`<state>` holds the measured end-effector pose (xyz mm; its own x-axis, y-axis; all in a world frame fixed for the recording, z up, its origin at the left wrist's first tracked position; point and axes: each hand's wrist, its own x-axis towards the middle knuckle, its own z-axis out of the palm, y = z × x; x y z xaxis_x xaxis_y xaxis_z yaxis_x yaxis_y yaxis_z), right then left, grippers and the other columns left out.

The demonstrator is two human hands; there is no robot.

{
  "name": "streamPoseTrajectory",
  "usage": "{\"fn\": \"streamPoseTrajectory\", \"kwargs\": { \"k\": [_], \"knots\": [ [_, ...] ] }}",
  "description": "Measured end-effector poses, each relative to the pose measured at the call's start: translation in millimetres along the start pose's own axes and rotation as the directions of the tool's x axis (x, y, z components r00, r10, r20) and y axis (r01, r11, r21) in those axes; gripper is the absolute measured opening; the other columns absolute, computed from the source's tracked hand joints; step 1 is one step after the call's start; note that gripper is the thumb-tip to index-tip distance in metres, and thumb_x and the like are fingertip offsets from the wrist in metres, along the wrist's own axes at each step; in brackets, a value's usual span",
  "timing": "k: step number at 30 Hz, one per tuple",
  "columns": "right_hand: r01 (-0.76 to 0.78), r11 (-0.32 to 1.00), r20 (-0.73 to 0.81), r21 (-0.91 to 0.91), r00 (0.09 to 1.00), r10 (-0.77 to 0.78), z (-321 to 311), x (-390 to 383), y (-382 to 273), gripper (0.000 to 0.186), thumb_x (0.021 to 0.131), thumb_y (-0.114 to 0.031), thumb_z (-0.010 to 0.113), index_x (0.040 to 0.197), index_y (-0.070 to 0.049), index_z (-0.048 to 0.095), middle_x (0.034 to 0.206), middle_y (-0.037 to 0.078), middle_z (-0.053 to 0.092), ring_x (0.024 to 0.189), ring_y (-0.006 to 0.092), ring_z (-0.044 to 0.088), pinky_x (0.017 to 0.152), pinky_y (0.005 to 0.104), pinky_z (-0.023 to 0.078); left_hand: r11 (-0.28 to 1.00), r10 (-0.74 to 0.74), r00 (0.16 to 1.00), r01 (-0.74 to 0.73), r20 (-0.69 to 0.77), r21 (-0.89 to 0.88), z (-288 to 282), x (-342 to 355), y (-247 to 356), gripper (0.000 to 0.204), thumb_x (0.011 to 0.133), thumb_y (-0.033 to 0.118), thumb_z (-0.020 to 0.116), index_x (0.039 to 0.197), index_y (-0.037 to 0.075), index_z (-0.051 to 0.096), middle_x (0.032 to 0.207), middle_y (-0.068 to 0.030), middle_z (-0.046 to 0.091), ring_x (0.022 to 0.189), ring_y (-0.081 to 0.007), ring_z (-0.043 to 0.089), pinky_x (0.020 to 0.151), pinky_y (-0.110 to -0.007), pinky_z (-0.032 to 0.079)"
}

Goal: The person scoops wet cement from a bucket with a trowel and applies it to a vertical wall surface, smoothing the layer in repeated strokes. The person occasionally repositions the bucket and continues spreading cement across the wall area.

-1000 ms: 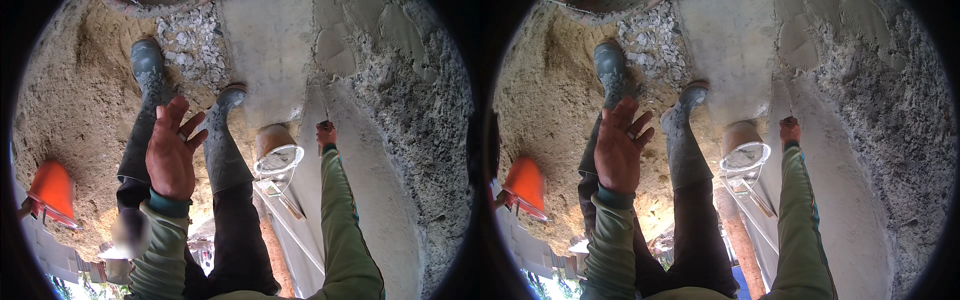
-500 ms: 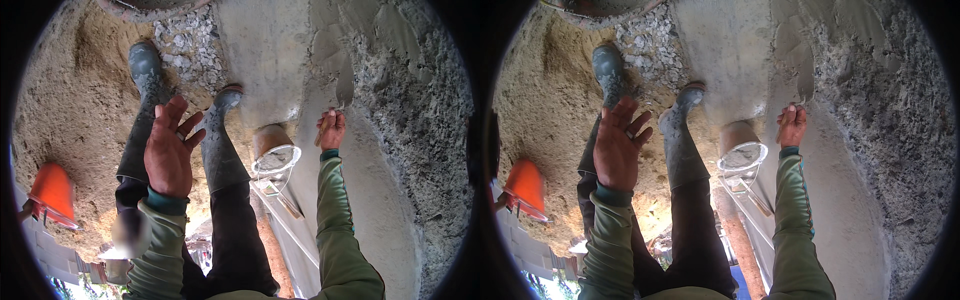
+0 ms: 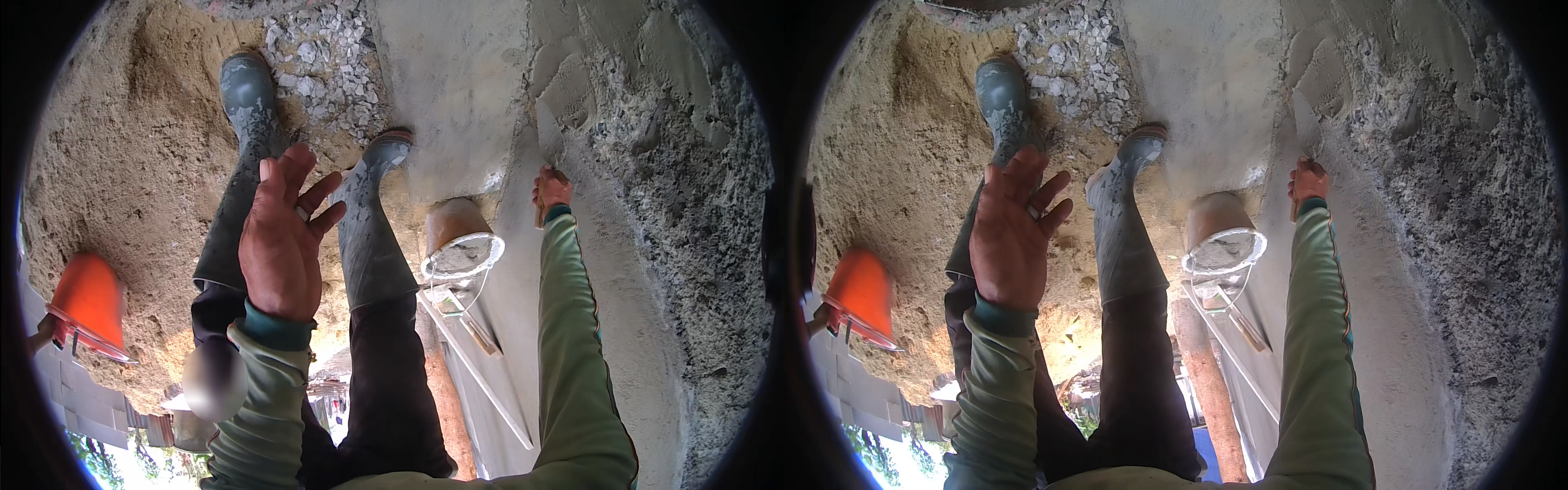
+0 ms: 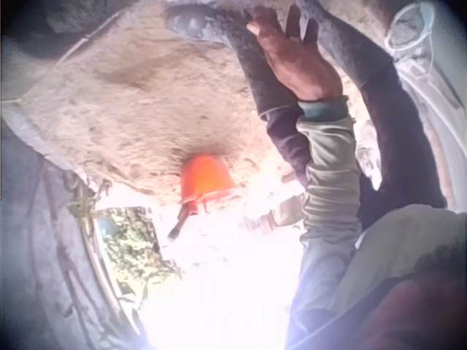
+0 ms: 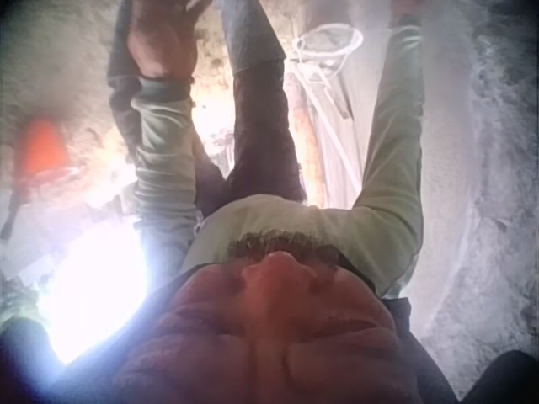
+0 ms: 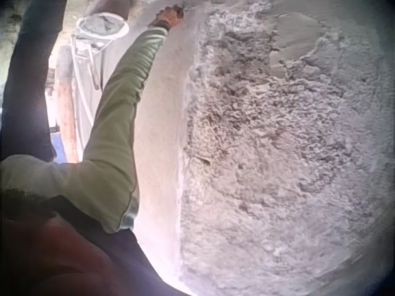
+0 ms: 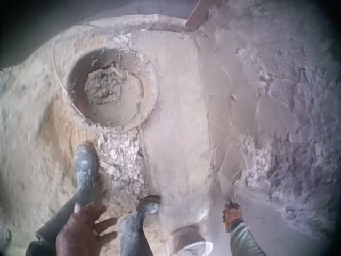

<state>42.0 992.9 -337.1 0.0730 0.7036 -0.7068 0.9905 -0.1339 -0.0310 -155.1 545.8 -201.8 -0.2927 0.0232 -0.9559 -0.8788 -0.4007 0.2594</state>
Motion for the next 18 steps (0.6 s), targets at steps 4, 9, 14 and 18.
{"fn": "streamPoseTrajectory", "kwargs": {
  "k": [4,9,14,18],
  "knots": [
    [0.021,0.999,-0.040,-0.031,0.999,-0.022,-10,-6,16,0.025,0.096,-0.030,0.062,0.102,-0.006,0.063,0.075,0.006,0.061,0.054,0.0182,0.055,0.047,0.0367,0.046,1.000,-0.002,1.000,0.001,-0.011,-0.020,-1,-2,-1,0.062,0.100,0.056,0.051,0.136,0.005,0.053,0.131,-0.0058,0.056,0.115,-0.0245,0.056,0.095,-0.041,0.043],
    [0.105,0.987,-0.123,-0.122,0.985,-0.120,-12,-22,67,0.028,0.095,-0.031,0.063,0.104,-0.005,0.063,0.078,0.005,0.063,0.057,0.0159,0.057,0.047,0.0339,0.045,1.000,0.002,1.000,-0.002,-0.001,-0.023,6,-4,2,0.064,0.100,0.056,0.051,0.137,0.004,0.052,0.132,-0.0068,0.055,0.116,-0.0246,0.056,0.095,-0.041,0.043],
    [0.171,0.984,-0.070,-0.054,0.982,-0.174,-19,-21,49,0.026,0.094,-0.028,0.066,0.106,-0.006,0.062,0.082,0.004,0.065,0.063,0.0148,0.059,0.052,0.0315,0.046,1.000,-0.027,0.999,0.027,0.017,-0.006,12,0,-1,0.063,0.101,0.055,0.049,0.138,0.004,0.051,0.134,-0.0079,0.055,0.118,-0.0252,0.056,0.096,-0.041,0.044],
    [0.130,0.971,-0.087,0.202,0.990,-0.114,-29,-79,14,0.023,0.096,-0.029,0.065,0.105,-0.008,0.061,0.085,0.004,0.066,0.067,0.0139,0.059,0.057,0.0303,0.048,1.000,0.004,0.999,-0.004,0.040,0.002,9,-4,3,0.063,0.102,0.055,0.048,0.139,0.004,0.050,0.135,-0.0081,0.054,0.118,-0.0253,0.056,0.097,-0.041,0.044]
  ]
}}
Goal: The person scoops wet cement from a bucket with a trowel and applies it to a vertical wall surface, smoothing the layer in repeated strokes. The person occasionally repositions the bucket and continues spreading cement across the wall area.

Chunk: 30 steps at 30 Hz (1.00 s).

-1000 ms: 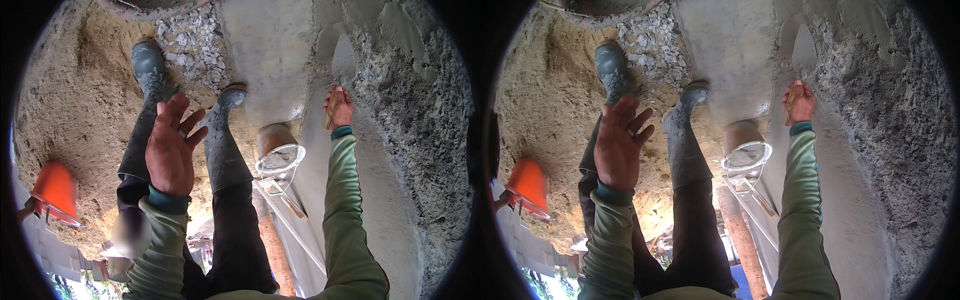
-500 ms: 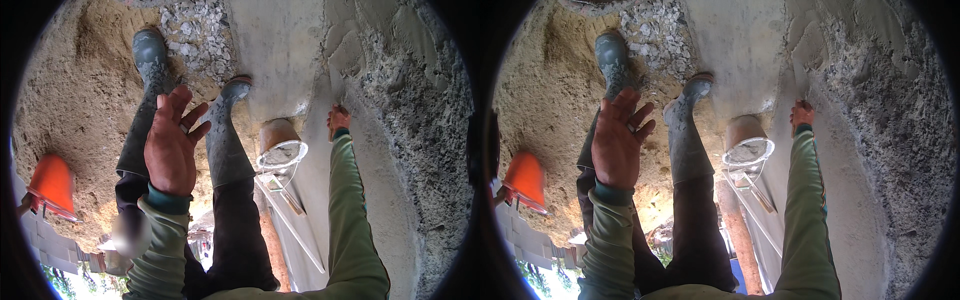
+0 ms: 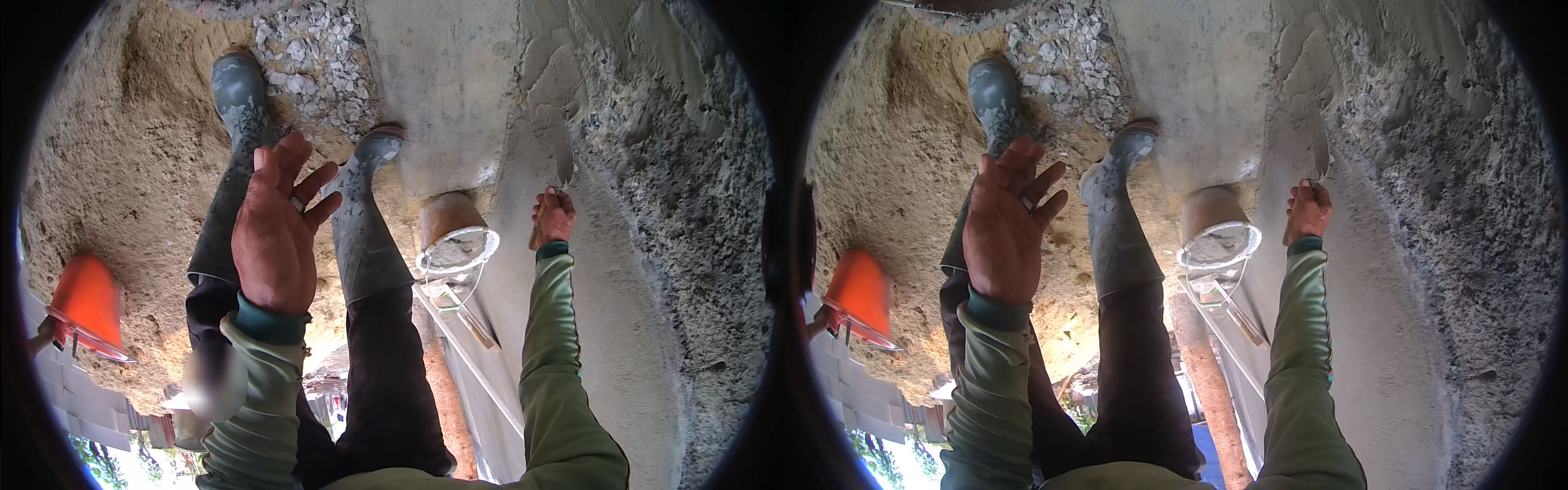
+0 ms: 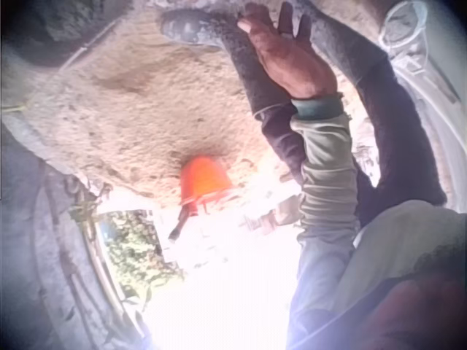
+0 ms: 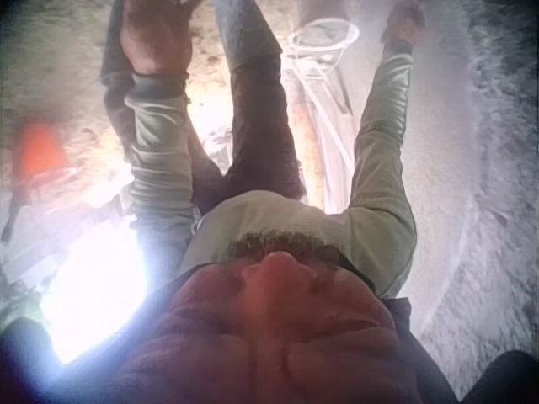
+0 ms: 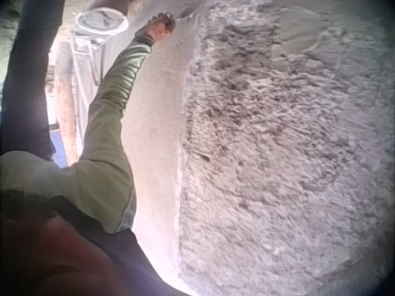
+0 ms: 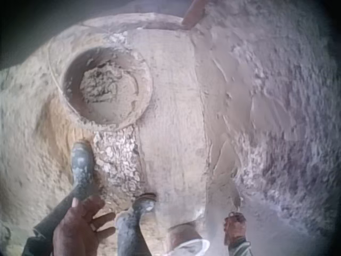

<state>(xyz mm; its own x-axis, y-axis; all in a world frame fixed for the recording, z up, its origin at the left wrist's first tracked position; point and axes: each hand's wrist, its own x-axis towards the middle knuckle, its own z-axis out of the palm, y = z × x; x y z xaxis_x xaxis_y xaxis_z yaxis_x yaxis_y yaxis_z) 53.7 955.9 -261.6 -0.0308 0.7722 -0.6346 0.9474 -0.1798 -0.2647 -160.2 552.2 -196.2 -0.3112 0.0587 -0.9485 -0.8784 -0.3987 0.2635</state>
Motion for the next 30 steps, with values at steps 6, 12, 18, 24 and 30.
{"fn": "streamPoseTrajectory", "kwargs": {
  "k": [6,12,18,24,30],
  "knots": [
    [0.084,0.984,0.055,0.157,0.994,-0.094,-2,-41,43,0.027,0.100,-0.035,0.062,0.107,-0.009,0.060,0.083,0.002,0.063,0.065,0.0134,0.058,0.055,0.0295,0.049,0.999,-0.033,0.999,0.033,-0.011,0.020,5,1,-4,0.066,0.101,0.056,0.050,0.141,0.003,0.049,0.137,-0.0079,0.053,0.118,-0.0246,0.055,0.097,-0.041,0.042],
    [0.103,0.968,0.253,0.230,0.954,-0.162,64,13,-43,0.029,0.101,-0.036,0.057,0.110,-0.009,0.062,0.080,0.001,0.061,0.063,0.0125,0.057,0.055,0.0291,0.049,0.998,-0.030,1.000,0.030,-0.010,0.057,7,-1,-3,0.062,0.103,0.053,0.046,0.141,0.004,0.048,0.137,-0.0088,0.053,0.121,-0.0262,0.056,0.097,-0.041,0.045],
    [-0.114,0.988,0.255,0.102,0.963,0.084,87,91,-45,0.027,0.100,-0.036,0.057,0.105,-0.010,0.063,0.078,0.002,0.061,0.060,0.0154,0.055,0.053,0.0339,0.047,0.996,-0.039,0.999,0.040,-0.007,0.081,5,1,-5,0.061,0.104,0.052,0.044,0.142,0.005,0.047,0.138,-0.0099,0.053,0.122,-0.0271,0.056,0.096,-0.040,0.047],
    [-0.148,0.988,0.134,-0.046,0.979,0.153,79,105,32,0.026,0.097,-0.033,0.059,0.102,-0.008,0.064,0.074,0.005,0.060,0.054,0.0173,0.054,0.049,0.0357,0.045,0.997,-0.041,0.999,0.042,-0.021,0.061,2,-2,1,0.066,0.102,0.056,0.046,0.142,0.004,0.048,0.140,-0.0086,0.051,0.120,-0.0252,0.054,0.097,-0.039,0.044],
    [-0.064,0.985,0.001,-0.160,0.998,0.065,48,97,84,0.025,0.096,-0.033,0.061,0.098,-0.008,0.063,0.072,0.003,0.060,0.050,0.0145,0.053,0.044,0.0332,0.044,0.998,-0.055,0.998,0.055,-0.002,0.042,0,-2,4,0.060,0.105,0.051,0.042,0.144,0.006,0.046,0.142,-0.0106,0.052,0.126,-0.0281,0.054,0.098,-0.042,0.046]
  ]
}}
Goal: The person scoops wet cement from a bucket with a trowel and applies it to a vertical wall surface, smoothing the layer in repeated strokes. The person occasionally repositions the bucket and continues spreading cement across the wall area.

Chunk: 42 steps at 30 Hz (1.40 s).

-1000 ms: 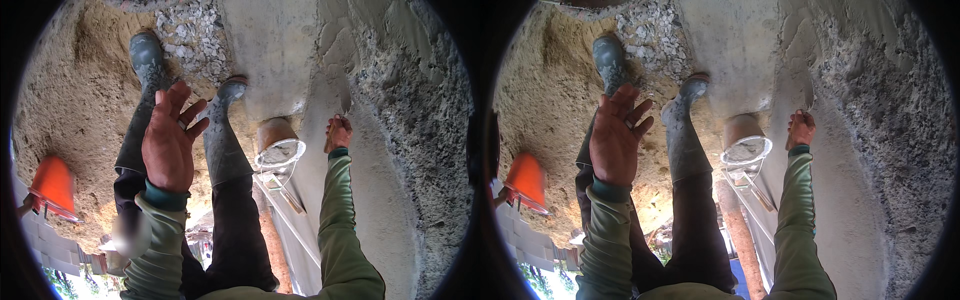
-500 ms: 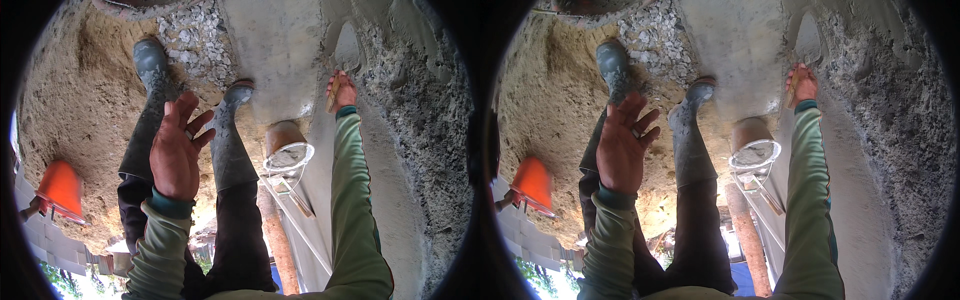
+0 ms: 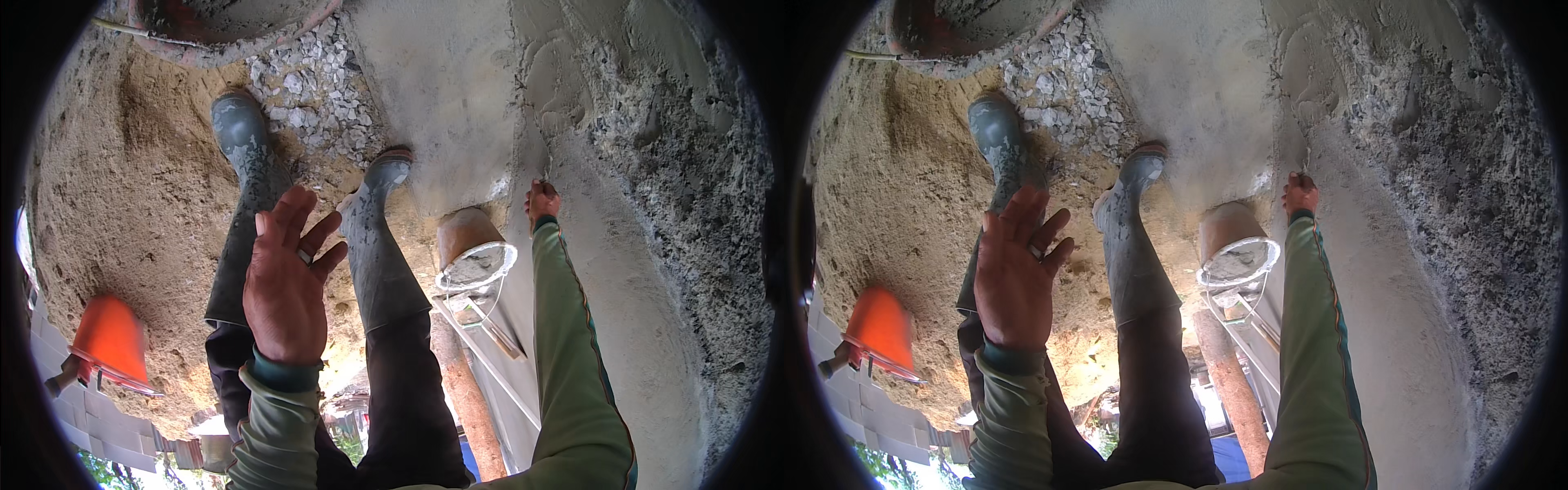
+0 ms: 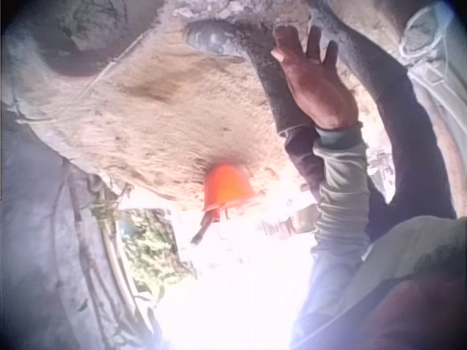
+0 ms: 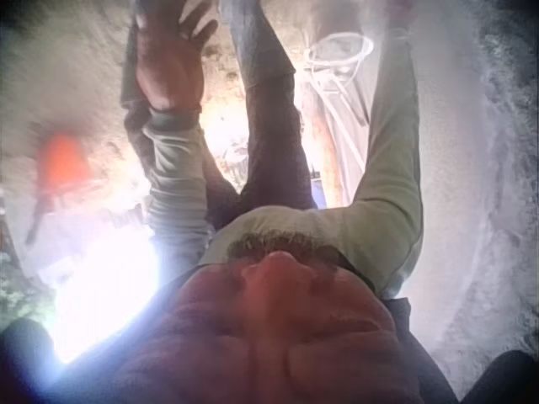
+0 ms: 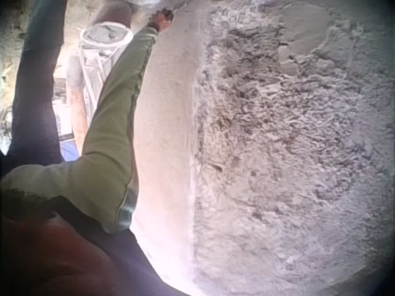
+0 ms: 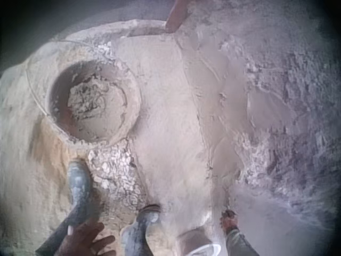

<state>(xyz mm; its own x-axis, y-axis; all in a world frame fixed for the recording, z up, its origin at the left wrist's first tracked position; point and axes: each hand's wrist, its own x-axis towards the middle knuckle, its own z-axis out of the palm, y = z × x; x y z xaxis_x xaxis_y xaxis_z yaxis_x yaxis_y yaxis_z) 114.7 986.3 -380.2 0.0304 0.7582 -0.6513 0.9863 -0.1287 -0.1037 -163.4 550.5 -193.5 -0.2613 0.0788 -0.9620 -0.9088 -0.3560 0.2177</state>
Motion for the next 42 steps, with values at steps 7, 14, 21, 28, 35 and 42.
{"fn": "streamPoseTrajectory", "kwargs": {
  "k": [7,14,21,28,35,42],
  "knots": [
    [-0.015,0.934,0.121,0.358,0.992,-0.030,56,-62,20,0.021,0.096,-0.027,0.062,0.101,-0.007,0.058,0.075,0.003,0.059,0.051,0.0116,0.054,0.042,0.0287,0.044,0.998,-0.033,0.998,0.030,0.049,0.055,8,-3,-4,0.061,0.105,0.052,0.041,0.145,0.007,0.045,0.143,-0.0105,0.052,0.126,-0.0285,0.054,0.099,-0.043,0.046],
    [0.035,0.708,0.173,0.705,0.960,-0.219,181,-52,-187,0.021,0.095,-0.023,0.062,0.098,-0.002,0.060,0.076,0.005,0.063,0.056,0.0162,0.059,0.047,0.0327,0.046,0.968,0.026,0.994,-0.052,0.110,0.245,44,-3,9,0.063,0.104,0.053,0.044,0.146,0.007,0.044,0.144,-0.0115,0.050,0.125,-0.0274,0.054,0.101,-0.043,0.046],
    [0.056,0.829,0.085,0.556,0.989,-0.124,143,29,-91,0.025,0.093,-0.026,0.066,0.083,-0.004,0.060,0.068,0.006,0.060,0.056,0.0166,0.055,0.051,0.0347,0.046,0.884,0.050,0.969,-0.156,0.242,0.441,93,-28,36,0.065,0.103,0.053,0.044,0.146,0.004,0.043,0.147,-0.0148,0.048,0.125,-0.0290,0.054,0.102,-0.043,0.047],
    [0.076,0.932,0.049,0.355,0.994,-0.100,65,59,17,0.022,0.090,-0.028,0.070,0.090,-0.006,0.068,0.071,0.006,0.065,0.063,0.0183,0.061,0.063,0.0354,0.051,0.779,0.159,0.908,-0.357,0.388,0.516,147,-15,71,0.066,0.104,0.051,0.044,0.146,0.000,0.042,0.146,-0.0165,0.049,0.123,-0.0243,0.057,0.096,-0.036,0.050],
    [0.302,0.953,-0.186,0.033,0.938,-0.291,83,-8,44,0.032,0.090,-0.039,0.069,0.107,-0.011,0.067,0.090,0.019,0.070,0.088,0.0399,0.068,0.078,0.0448,0.053,0.710,0.294,0.730,-0.599,0.618,0.370,191,18,124,0.063,0.106,0.049,0.039,0.144,-0.001,0.044,0.144,-0.0189,0.050,0.119,-0.0253,0.058,0.096,-0.035,0.051],
    [0.245,0.942,-0.253,-0.230,0.920,-0.301,75,34,8,0.033,0.091,-0.041,0.064,0.106,-0.012,0.067,0.096,0.019,0.072,0.098,0.0414,0.067,0.085,0.0500,0.053,0.721,0.367,0.631,-0.657,0.683,0.220,193,38,171,0.063,0.107,0.048,0.039,0.145,-0.002,0.042,0.148,-0.0178,0.046,0.125,-0.0251,0.055,0.099,-0.033,0.050]
  ]
}}
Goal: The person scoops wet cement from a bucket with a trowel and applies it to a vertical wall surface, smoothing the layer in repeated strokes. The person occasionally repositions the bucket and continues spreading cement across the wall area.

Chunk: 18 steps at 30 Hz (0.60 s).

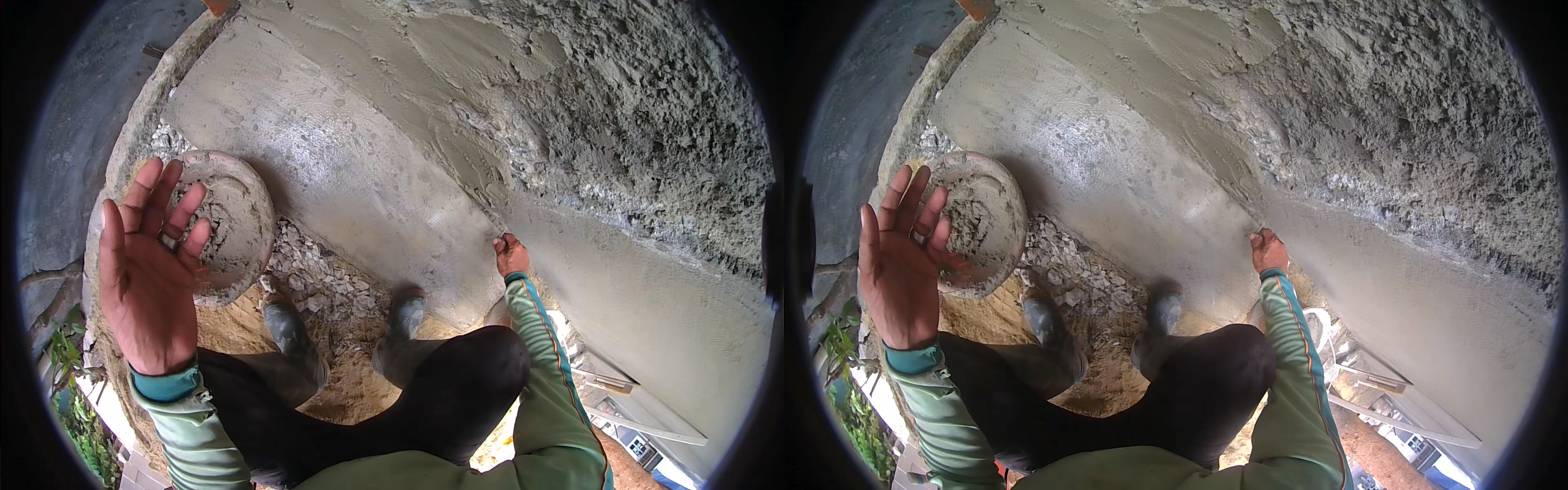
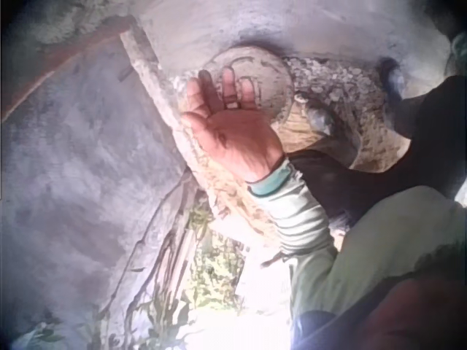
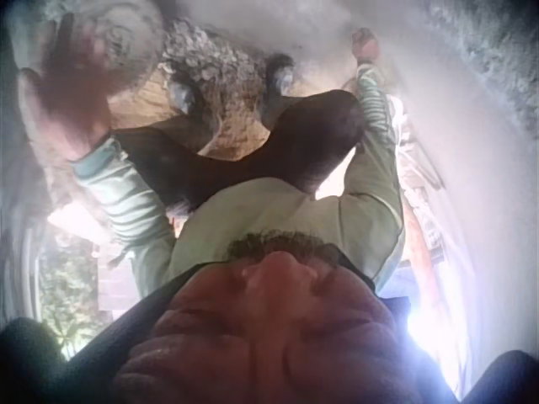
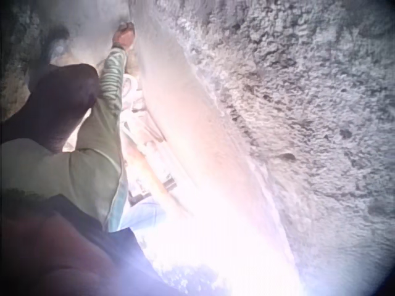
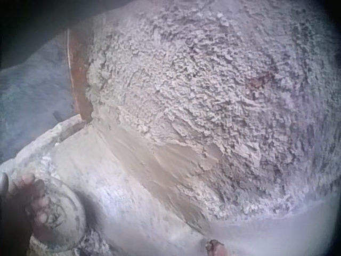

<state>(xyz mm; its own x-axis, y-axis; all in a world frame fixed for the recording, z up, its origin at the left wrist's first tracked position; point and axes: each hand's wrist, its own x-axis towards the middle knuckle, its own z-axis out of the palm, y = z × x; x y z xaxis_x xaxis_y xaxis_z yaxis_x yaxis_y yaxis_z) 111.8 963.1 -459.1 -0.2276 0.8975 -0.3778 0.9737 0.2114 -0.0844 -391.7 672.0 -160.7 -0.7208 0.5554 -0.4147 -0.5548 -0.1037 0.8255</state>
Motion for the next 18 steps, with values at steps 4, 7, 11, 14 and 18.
{"fn": "streamPoseTrajectory", "kwargs": {
  "k": [4,7,11,14,18],
  "knots": [
    [0.046,0.993,-0.044,0.106,0.998,-0.041,-26,-2,-17,0.032,0.089,-0.040,0.068,0.105,-0.011,0.069,0.092,0.019,0.072,0.093,0.0414,0.067,0.080,0.0474,0.053,0.996,0.048,0.999,-0.050,-0.021,-0.079,-10,2,4,0.062,0.106,0.048,0.040,0.142,-0.002,0.046,0.143,-0.0178,0.050,0.122,-0.0256,0.057,0.097,-0.034,0.050],
    [0.042,0.917,-0.022,0.396,0.999,-0.037,-18,-17,5,0.034,0.089,-0.036,0.071,0.107,-0.008,0.069,0.078,0.016,0.068,0.075,0.0313,0.066,0.073,0.0377,0.052,0.993,0.090,0.996,-0.088,0.014,-0.076,-6,-1,13,0.062,0.106,0.047,0.040,0.142,-0.003,0.046,0.143,-0.0182,0.050,0.122,-0.0256,0.056,0.097,-0.034,0.049],
    [0.071,0.928,-0.034,0.365,0.997,-0.064,-6,-21,42,0.032,0.090,-0.035,0.071,0.108,-0.008,0.069,0.083,0.017,0.070,0.079,0.0332,0.068,0.076,0.0391,0.053,0.991,0.122,0.988,-0.117,0.089,-0.066,-18,6,9,0.063,0.107,0.047,0.038,0.148,-0.002,0.039,0.151,-0.0177,0.042,0.129,-0.0257,0.052,0.103,-0.033,0.047],
    [0.020,0.993,-0.045,-0.116,0.999,-0.026,-16,-15,2,0.031,0.089,-0.034,0.070,0.106,-0.008,0.069,0.090,0.018,0.072,0.085,0.0369,0.069,0.078,0.0418,0.053,0.986,0.164,0.985,-0.164,0.059,0.001,-24,7,14,0.062,0.107,0.046,0.039,0.148,-0.001,0.040,0.151,-0.0168,0.042,0.129,-0.0249,0.052,0.104,-0.034,0.047],
    [0.135,0.986,-0.131,0.100,0.984,-0.121,-70,-29,-11,0.030,0.089,-0.032,0.070,0.106,-0.007,0.067,0.085,0.017,0.070,0.080,0.0338,0.069,0.074,0.0409,0.054,0.935,0.303,0.949,-0.313,0.087,0.164,-22,21,37,0.061,0.107,0.046,0.041,0.148,0.000,0.041,0.151,-0.0156,0.043,0.128,-0.0236,0.052,0.103,-0.033,0.046]
  ]
}}
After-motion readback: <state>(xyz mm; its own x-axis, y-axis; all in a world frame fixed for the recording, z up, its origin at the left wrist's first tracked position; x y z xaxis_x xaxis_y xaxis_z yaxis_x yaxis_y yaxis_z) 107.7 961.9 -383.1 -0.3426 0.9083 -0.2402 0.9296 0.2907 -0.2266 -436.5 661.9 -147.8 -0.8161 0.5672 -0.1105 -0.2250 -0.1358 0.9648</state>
